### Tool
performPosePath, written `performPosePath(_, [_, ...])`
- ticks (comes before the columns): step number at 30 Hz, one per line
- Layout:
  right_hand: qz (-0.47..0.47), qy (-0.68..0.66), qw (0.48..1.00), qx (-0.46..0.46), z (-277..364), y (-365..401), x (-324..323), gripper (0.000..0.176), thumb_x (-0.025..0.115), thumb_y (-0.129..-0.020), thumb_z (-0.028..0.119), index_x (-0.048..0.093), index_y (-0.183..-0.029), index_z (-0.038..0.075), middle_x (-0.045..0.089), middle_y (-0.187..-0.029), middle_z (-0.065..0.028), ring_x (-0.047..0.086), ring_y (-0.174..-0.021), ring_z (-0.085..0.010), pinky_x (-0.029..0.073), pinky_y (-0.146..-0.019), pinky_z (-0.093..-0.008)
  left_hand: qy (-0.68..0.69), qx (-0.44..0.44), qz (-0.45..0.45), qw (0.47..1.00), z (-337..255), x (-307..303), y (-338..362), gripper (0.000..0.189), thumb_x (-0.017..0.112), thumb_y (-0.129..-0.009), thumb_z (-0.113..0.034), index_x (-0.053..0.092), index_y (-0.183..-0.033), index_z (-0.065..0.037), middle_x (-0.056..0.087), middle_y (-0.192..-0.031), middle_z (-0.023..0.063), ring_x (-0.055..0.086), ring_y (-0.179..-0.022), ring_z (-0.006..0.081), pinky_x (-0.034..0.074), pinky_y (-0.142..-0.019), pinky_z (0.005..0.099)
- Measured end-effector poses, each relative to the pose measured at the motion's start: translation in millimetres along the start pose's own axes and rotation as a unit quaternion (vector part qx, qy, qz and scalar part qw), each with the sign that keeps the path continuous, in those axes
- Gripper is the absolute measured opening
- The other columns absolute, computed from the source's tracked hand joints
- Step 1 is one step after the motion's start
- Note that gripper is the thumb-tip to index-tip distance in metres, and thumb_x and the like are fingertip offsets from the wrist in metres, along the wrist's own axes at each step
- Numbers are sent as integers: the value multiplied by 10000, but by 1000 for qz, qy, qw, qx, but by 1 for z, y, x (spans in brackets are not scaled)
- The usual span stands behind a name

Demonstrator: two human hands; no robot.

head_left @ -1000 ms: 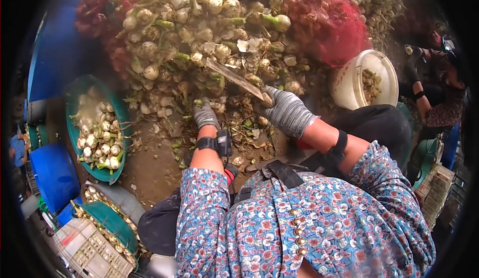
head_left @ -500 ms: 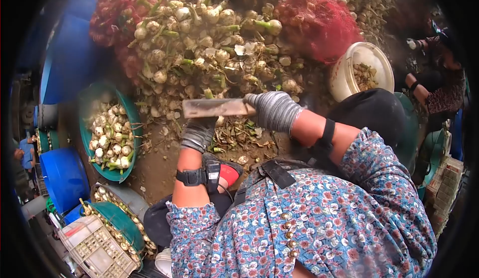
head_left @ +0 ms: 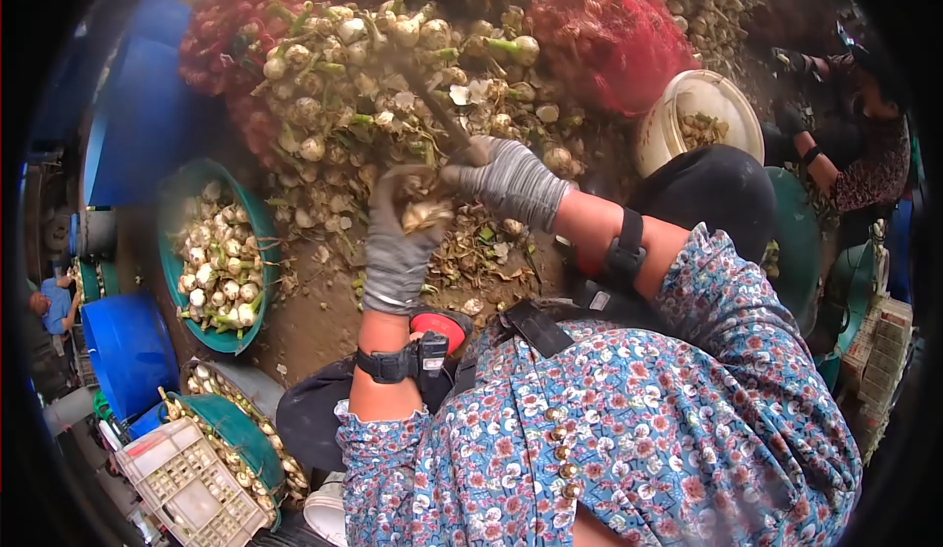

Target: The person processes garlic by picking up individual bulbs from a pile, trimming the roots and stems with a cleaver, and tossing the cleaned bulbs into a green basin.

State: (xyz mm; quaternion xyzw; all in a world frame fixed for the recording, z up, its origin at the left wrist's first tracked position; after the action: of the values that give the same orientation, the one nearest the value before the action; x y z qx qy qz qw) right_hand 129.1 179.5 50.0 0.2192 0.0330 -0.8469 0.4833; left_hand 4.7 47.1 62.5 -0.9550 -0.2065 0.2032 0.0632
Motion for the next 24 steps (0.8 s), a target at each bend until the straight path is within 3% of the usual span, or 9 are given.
performPosePath(4, [-39, -371, 906, 203, -4, 7, 4, 307, 659, -872, 418, 630, -838, 114, 531, -558, -2, 396, -363, -107, 322, -336, -272, 480, -192, -39, 855, 25, 11, 20, 603, 743, -831, -290, 473, -1316, -56, 604, -1105, 84, 579, -1046, 231, 451, -975, 369])
performPosePath(7, [39, -322, 920, 219, -13, 9, 15, 307, 655, -873, 419, 641, -920, 116, 568, -601, -11, 421, -398, -104, 344, -365, -262, 552, -210, -34, 806, 43, 20, 23, 608, 714, -857, -276, 445, -1352, -48, 584, -1169, 91, 563, -1092, 245, 428, -1011, 385])
performPosePath(10, [7, -134, 988, 74, -17, 10, 18, 343, 691, -837, 432, 642, -983, 125, 619, -684, -64, 558, -548, -159, 465, -512, -334, 600, -203, -34, 773, 35, 19, 16, 503, 675, -871, -179, 481, -1314, -39, 558, -1252, 110, 547, -1145, 266, 424, -1021, 406])
performPosePath(13, [6, 141, 990, 26, 18, 23, -1, 309, 716, -798, 369, 631, -981, 134, 652, -769, -111, 654, -709, -290, 518, -636, -403, 493, -197, -45, 846, 35, 10, 17, 442, 652, -875, -139, 513, -1285, -47, 563, -1249, 113, 538, -1152, 263, 435, -999, 390])
performPosePath(14, [14, 219, 976, -13, 20, 27, -3, 292, 713, -795, 352, 628, -971, 135, 656, -780, -113, 656, -728, -311, 521, -638, -408, 138, -88, 32, 986, 68, 5, 25, 453, 613, -911, -179, 476, -1331, -77, 532, -1292, 126, 499, -1201, 259, 412, -1023, 383])
performPosePath(15, [23, 295, 954, -50, 24, 30, -3, 275, 710, -791, 335, 625, -962, 136, 660, -791, -116, 658, -747, -332, 523, -641, -413, -244, 34, 18, 969, 101, 0, 35, 464, 574, -947, -218, 439, -1377, -107, 500, -1334, 139, 460, -1249, 255, 388, -1046, 376])
performPosePath(20, [63, 319, 941, -99, 21, 37, 0, 174, 635, -770, 159, 617, -942, 137, 650, -765, -95, 661, -743, -326, 506, -597, -436, -166, -34, 65, 983, 139, 1, 58, 555, 508, -974, -383, 333, -1408, -84, 460, -1384, 99, 479, -1232, 231, 406, -1017, 378])
performPosePath(22, [79, 326, 937, -94, 19, 38, 1, 178, 629, -773, 160, 616, -949, 135, 650, -763, -99, 663, -740, -324, 506, -595, -438, 59, -91, 23, 994, 140, 10, 51, 516, 598, -935, -287, 393, -1351, -62, 538, -1292, 107, 563, -1124, 211, 474, -931, 348])
performPosePath(24, [92, 334, 934, -85, 17, 37, 3, 181, 622, -775, 160, 613, -954, 132, 650, -760, -104, 664, -736, -324, 504, -592, -440, -59, -42, 19, 997, 124, 2, 52, 478, 629, -904, -206, 433, -1313, -55, 578, -1214, 105, 594, -1058, 202, 499, -879, 330])
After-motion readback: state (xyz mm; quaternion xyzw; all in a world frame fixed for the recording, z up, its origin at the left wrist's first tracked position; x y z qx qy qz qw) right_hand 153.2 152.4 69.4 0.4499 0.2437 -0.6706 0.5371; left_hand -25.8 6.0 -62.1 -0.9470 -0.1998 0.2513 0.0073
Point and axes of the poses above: each hand's wrist, its own y-axis away from the middle knuckle, its own x-axis out of the palm, z = x × y, the point moved 3 cm from there along -y, towards the middle knuckle
